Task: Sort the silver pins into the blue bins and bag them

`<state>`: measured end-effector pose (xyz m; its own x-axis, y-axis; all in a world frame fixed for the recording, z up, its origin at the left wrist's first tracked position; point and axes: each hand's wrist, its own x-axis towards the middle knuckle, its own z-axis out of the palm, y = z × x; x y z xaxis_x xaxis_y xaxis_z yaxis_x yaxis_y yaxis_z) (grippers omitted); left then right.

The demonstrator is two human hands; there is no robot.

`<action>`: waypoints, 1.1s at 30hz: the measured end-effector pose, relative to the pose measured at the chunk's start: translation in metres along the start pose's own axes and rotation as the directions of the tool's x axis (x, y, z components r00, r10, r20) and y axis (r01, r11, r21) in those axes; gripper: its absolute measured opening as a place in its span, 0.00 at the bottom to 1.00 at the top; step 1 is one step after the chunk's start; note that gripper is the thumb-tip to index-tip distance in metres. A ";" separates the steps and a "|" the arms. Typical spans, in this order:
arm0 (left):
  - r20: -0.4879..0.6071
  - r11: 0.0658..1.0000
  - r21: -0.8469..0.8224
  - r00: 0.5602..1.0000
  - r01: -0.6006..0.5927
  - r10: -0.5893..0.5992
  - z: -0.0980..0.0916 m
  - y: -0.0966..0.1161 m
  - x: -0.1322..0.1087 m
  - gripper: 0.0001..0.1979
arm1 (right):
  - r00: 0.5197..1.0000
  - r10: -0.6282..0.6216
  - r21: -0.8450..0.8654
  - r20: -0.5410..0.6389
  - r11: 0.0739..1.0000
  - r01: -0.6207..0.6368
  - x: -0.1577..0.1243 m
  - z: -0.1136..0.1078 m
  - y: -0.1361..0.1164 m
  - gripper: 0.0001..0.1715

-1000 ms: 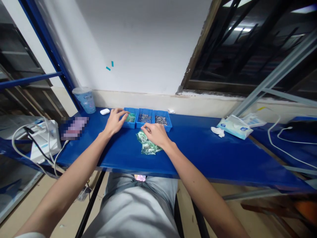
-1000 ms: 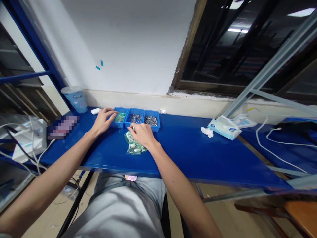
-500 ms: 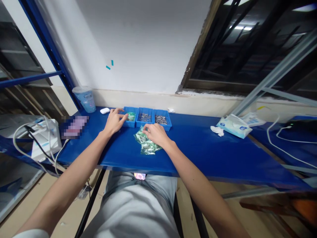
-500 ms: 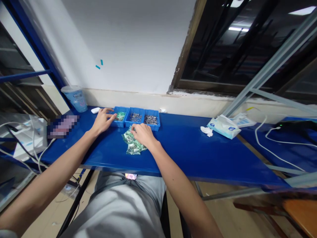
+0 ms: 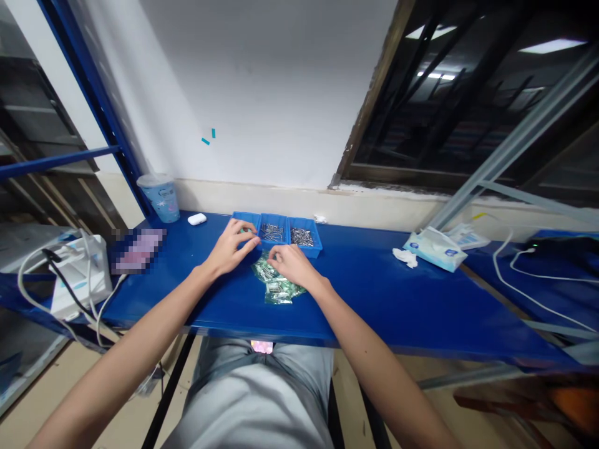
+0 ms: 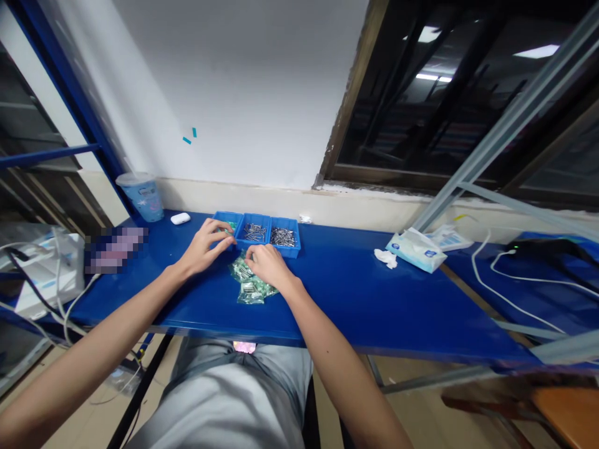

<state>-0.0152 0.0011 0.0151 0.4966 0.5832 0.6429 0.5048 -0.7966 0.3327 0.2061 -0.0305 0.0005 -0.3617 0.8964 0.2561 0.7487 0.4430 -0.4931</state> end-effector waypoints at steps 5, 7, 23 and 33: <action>-0.040 0.997 -0.070 0.999 -0.020 0.017 -0.002 0.004 0.000 0.16 | 0.984 -0.042 0.259 -0.173 0.962 0.087 -0.003 -0.005 -0.007 0.06; -0.047 0.994 -0.107 0.999 0.014 -0.019 -0.002 0.005 -0.001 0.16 | 0.963 -0.018 0.349 -0.268 0.930 0.115 -0.004 -0.008 -0.008 0.08; 0.153 0.964 -0.246 0.986 0.097 -0.060 0.010 -0.001 -0.001 0.21 | 0.957 -0.059 0.344 -0.283 0.925 0.159 -0.003 -0.009 -0.009 0.10; 0.075 0.944 -0.298 0.989 0.143 -0.127 0.005 0.011 0.001 0.20 | 0.977 -0.013 0.494 -0.213 0.861 0.119 -0.002 -0.003 -0.003 0.12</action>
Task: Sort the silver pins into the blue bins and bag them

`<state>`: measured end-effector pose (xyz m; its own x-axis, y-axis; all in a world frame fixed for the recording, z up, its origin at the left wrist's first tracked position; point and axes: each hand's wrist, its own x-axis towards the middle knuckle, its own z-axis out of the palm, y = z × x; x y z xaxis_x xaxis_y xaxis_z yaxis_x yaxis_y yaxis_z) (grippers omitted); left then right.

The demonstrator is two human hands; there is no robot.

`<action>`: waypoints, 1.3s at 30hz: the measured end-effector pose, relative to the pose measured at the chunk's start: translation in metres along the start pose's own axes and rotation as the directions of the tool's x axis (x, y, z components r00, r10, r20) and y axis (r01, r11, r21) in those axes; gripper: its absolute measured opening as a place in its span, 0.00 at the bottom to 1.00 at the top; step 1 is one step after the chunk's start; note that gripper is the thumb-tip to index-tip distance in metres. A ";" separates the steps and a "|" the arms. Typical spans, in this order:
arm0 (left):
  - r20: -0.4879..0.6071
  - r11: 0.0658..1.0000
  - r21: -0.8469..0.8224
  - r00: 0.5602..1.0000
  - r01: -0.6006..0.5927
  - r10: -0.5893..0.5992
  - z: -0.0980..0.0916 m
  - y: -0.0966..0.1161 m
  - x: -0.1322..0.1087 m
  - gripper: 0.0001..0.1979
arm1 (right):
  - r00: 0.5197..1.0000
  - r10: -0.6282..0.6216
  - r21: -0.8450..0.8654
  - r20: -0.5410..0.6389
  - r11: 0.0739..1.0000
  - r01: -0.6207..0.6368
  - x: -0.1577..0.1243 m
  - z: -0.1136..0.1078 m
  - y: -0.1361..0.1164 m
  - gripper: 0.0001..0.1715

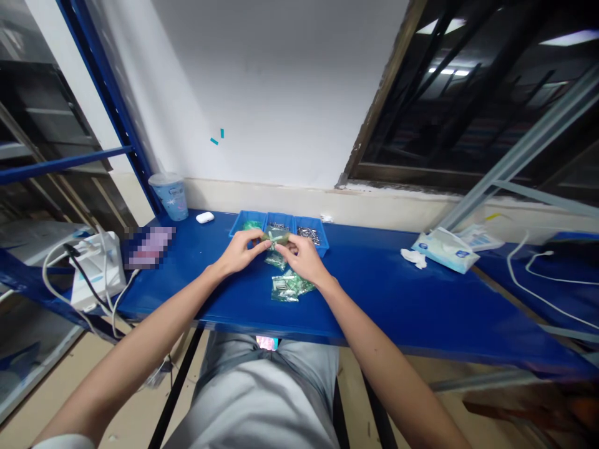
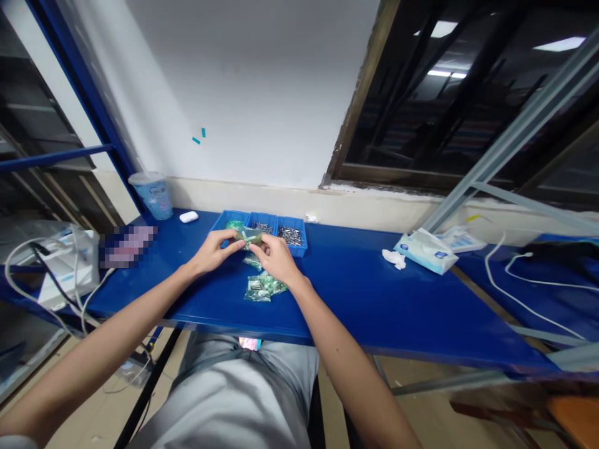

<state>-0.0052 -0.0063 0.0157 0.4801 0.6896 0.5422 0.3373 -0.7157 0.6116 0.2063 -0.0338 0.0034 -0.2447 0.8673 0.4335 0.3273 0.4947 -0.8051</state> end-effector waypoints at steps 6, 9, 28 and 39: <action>-0.022 1.000 0.001 1.000 -0.001 0.001 -0.003 0.001 0.000 0.21 | 1.000 -0.001 0.101 -0.014 0.995 0.003 -0.001 0.002 -0.003 0.12; -0.026 1.000 -0.013 1.000 0.003 -0.003 0.000 -0.003 0.000 0.21 | 0.999 0.023 0.122 0.049 0.992 -0.029 0.000 -0.001 -0.002 0.14; 0.076 0.993 -0.091 0.994 0.080 -0.073 0.005 -0.007 -0.001 0.16 | 0.994 -0.023 0.072 0.105 0.997 0.016 0.001 -0.006 -0.004 0.13; 0.027 1.000 -0.008 0.999 0.025 -0.025 0.007 -0.012 0.000 0.12 | 0.983 -0.183 -0.210 -0.022 0.962 0.175 -0.001 0.001 -0.005 0.15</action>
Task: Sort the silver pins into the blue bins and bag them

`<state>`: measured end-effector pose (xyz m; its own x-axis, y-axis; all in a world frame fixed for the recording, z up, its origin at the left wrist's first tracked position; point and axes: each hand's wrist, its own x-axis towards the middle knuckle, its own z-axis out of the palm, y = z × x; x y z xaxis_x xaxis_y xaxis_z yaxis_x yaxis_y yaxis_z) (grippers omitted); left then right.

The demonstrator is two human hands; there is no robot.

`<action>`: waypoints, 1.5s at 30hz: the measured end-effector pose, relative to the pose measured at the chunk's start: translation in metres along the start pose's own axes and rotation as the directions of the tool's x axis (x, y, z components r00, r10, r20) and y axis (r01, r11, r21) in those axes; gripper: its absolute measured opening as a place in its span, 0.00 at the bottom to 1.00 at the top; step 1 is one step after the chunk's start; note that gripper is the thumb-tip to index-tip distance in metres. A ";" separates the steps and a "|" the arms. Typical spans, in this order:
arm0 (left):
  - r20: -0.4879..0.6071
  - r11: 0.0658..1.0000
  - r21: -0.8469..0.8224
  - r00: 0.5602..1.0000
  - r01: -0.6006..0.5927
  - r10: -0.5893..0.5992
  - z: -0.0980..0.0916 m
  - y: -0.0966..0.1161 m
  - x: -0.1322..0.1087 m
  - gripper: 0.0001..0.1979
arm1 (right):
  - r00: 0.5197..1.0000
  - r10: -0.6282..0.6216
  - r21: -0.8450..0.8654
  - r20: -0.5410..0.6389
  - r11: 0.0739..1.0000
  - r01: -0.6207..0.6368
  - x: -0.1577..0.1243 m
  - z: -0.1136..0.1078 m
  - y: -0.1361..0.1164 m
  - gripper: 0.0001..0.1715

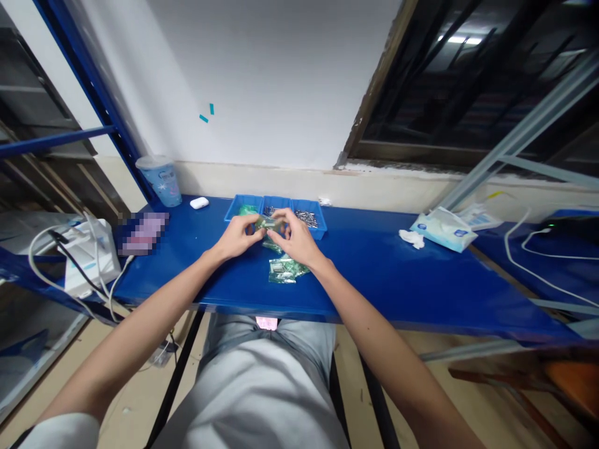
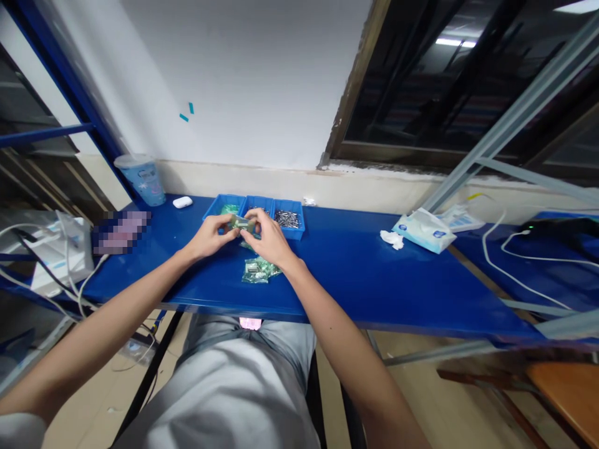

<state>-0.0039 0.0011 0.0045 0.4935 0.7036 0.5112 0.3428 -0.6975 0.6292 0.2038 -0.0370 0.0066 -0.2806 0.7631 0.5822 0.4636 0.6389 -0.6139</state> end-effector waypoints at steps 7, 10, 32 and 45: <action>-0.095 0.954 -0.294 0.991 0.062 -0.094 0.002 -0.013 -0.001 0.27 | 0.990 -0.140 -0.117 -0.002 0.983 0.139 -0.003 -0.005 0.005 0.27; -0.101 0.954 -0.292 0.990 0.067 -0.101 0.002 -0.011 0.000 0.23 | 0.997 -0.066 -0.141 -0.047 0.988 0.059 -0.002 -0.005 0.007 0.26; 0.011 0.993 0.099 0.998 -0.069 0.068 -0.006 -0.001 0.000 0.24 | 0.992 0.027 -0.099 0.122 0.995 -0.015 0.000 0.003 0.010 0.23; -0.457 0.938 0.075 0.847 0.339 -0.270 -0.046 -0.088 0.054 0.21 | 0.994 0.090 -0.336 0.067 0.940 -0.063 -0.003 -0.006 0.011 0.24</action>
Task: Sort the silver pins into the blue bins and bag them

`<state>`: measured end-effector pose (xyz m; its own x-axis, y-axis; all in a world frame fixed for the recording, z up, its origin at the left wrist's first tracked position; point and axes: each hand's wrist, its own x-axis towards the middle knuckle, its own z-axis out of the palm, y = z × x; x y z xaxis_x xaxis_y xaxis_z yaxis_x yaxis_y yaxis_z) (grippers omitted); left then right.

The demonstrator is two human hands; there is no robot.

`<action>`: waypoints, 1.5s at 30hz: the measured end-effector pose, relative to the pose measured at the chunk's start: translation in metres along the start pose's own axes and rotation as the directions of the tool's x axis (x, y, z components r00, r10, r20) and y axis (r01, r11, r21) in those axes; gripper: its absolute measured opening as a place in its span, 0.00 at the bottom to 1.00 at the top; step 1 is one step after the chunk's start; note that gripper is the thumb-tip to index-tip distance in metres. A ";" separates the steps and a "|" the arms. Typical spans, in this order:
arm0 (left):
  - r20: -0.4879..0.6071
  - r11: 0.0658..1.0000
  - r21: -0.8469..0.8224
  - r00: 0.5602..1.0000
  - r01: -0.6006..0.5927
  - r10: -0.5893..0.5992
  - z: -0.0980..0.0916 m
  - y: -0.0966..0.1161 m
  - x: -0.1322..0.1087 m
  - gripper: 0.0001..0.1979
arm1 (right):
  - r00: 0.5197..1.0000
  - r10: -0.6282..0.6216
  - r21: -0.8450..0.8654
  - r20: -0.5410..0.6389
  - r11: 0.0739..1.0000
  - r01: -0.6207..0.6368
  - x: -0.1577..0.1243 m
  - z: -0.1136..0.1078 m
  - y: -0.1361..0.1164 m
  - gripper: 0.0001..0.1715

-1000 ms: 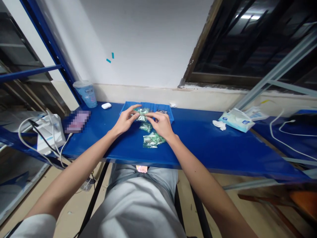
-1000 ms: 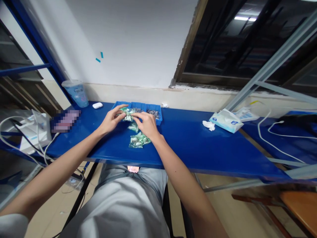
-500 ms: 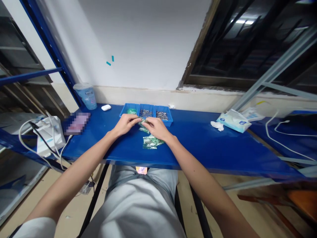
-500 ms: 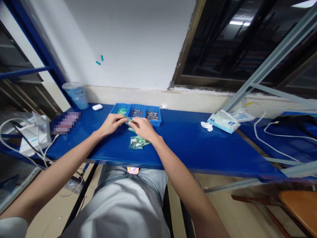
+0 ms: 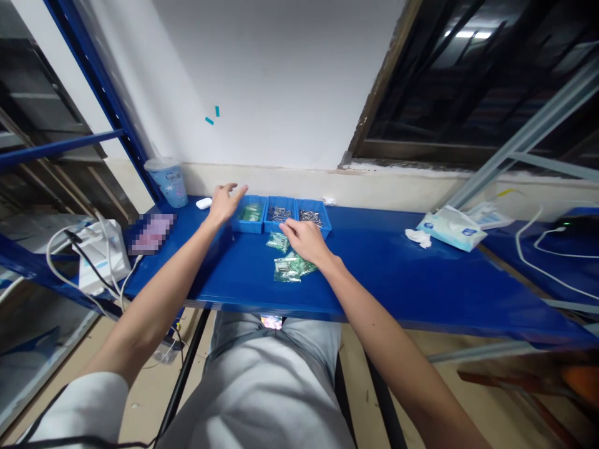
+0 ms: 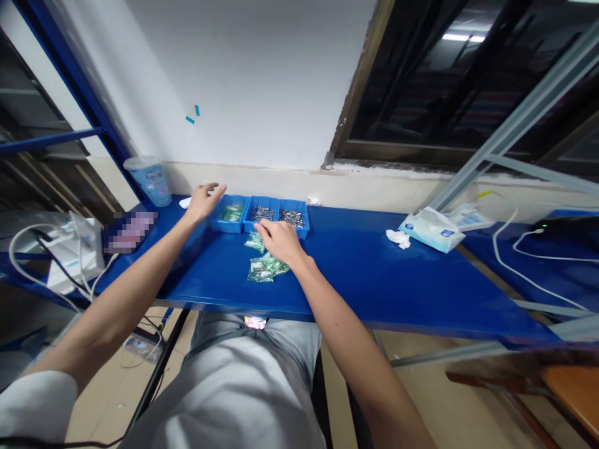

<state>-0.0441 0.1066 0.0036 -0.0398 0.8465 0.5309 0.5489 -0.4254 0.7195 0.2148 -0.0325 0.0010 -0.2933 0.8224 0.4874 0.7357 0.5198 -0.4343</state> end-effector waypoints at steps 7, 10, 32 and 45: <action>-0.011 0.986 0.042 0.987 -0.162 0.163 -0.009 0.005 -0.034 0.18 | 0.991 0.014 -0.080 0.130 0.997 -0.003 0.001 0.001 -0.001 0.17; 0.017 0.963 0.065 0.966 -0.260 0.259 -0.010 0.025 -0.044 0.16 | 0.976 0.034 -0.155 0.216 0.988 0.000 0.002 0.003 0.003 0.17; 0.363 0.925 -0.213 0.854 -0.314 0.374 0.006 0.067 -0.081 0.19 | 1.000 -0.011 0.215 -0.019 0.976 0.015 0.002 -0.005 -0.002 0.17; 0.390 0.915 -0.272 0.836 -0.297 0.387 0.008 0.072 -0.086 0.11 | 0.996 -0.085 0.167 -0.018 0.982 0.087 0.003 0.005 -0.005 0.13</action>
<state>0.0057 0.0059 0.0062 0.5049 0.6678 0.5469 0.2873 -0.7275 0.6230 0.2075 -0.0313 0.0004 -0.3441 0.7711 0.5358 0.5953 0.6204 -0.5105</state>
